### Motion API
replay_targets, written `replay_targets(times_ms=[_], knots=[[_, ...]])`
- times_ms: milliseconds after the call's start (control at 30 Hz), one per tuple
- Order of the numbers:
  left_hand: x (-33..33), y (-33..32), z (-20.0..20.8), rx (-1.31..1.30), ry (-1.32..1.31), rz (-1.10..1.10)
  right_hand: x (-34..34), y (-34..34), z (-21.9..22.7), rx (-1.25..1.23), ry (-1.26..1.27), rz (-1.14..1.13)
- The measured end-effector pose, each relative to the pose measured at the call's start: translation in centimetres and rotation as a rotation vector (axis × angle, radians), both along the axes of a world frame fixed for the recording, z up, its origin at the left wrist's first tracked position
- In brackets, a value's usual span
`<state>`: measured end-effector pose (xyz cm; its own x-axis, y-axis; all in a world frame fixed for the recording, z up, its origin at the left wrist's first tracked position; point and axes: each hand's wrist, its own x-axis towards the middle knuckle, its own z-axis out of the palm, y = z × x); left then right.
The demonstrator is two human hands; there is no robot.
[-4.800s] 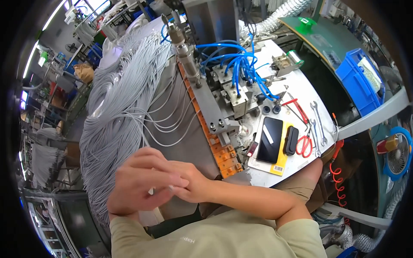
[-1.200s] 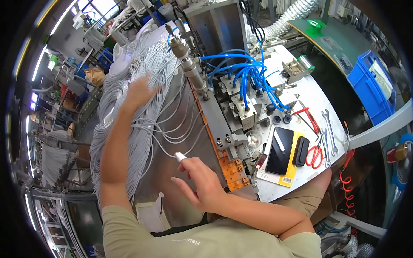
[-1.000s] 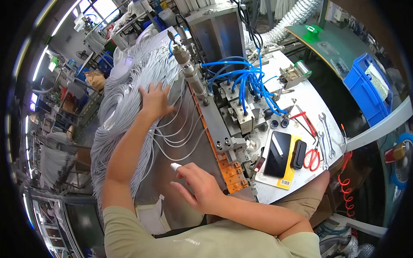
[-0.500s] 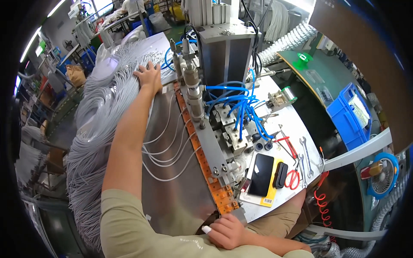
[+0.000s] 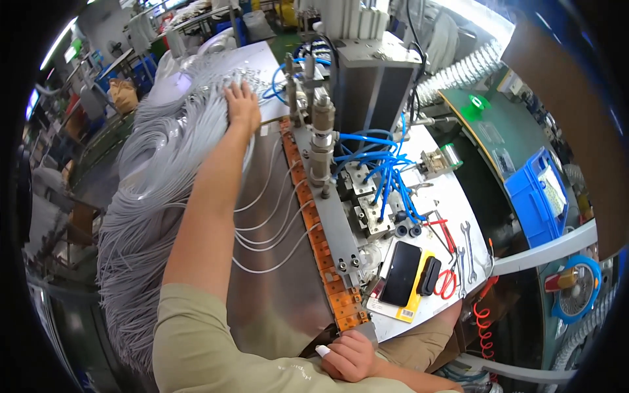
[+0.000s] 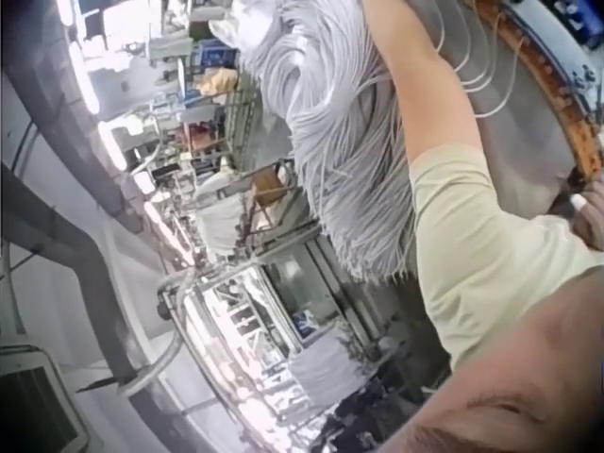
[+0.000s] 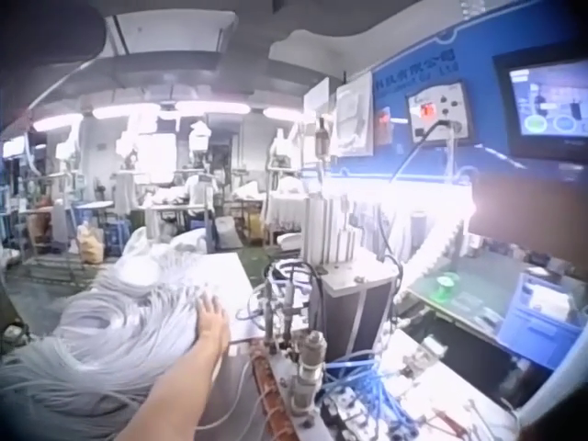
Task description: The person inserts wire ends from a bundle of cables into a machine fixture one by one, lifts and repositions the bundle of cables on the table, and resumes inserting wire ends into the fixture.
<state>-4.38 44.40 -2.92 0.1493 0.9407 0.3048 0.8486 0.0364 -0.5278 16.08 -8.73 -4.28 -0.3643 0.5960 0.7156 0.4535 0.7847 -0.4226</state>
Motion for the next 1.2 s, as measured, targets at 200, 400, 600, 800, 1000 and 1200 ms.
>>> replay_targets(times_ms=[200,400,600,800,1000,1200], knots=[[-4.6,1.8,9.3,-0.409,-0.62,-0.287,-0.3,-0.2,-0.1,0.014,0.021,-0.041],[-26.1,-0.3,12.5,-0.498,-0.107,0.077,0.2,-0.6,0.0,0.004,-0.012,0.03],[-32.9,-4.6,4.9,-0.627,-0.876,0.405,-0.2,-0.5,0.0,0.013,-0.027,0.01],[-31.7,-2.8,3.4,-0.605,-1.048,0.422,-0.1,-0.2,0.1,0.018,-0.018,-0.009],[-33.4,-3.4,4.5,-0.36,-1.648,0.306,0.0,-0.7,-0.5,-0.005,0.011,-0.005],[-36.5,-11.7,10.6,0.913,-2.328,0.053,-0.3,-0.5,-0.7,0.04,0.045,0.034]])
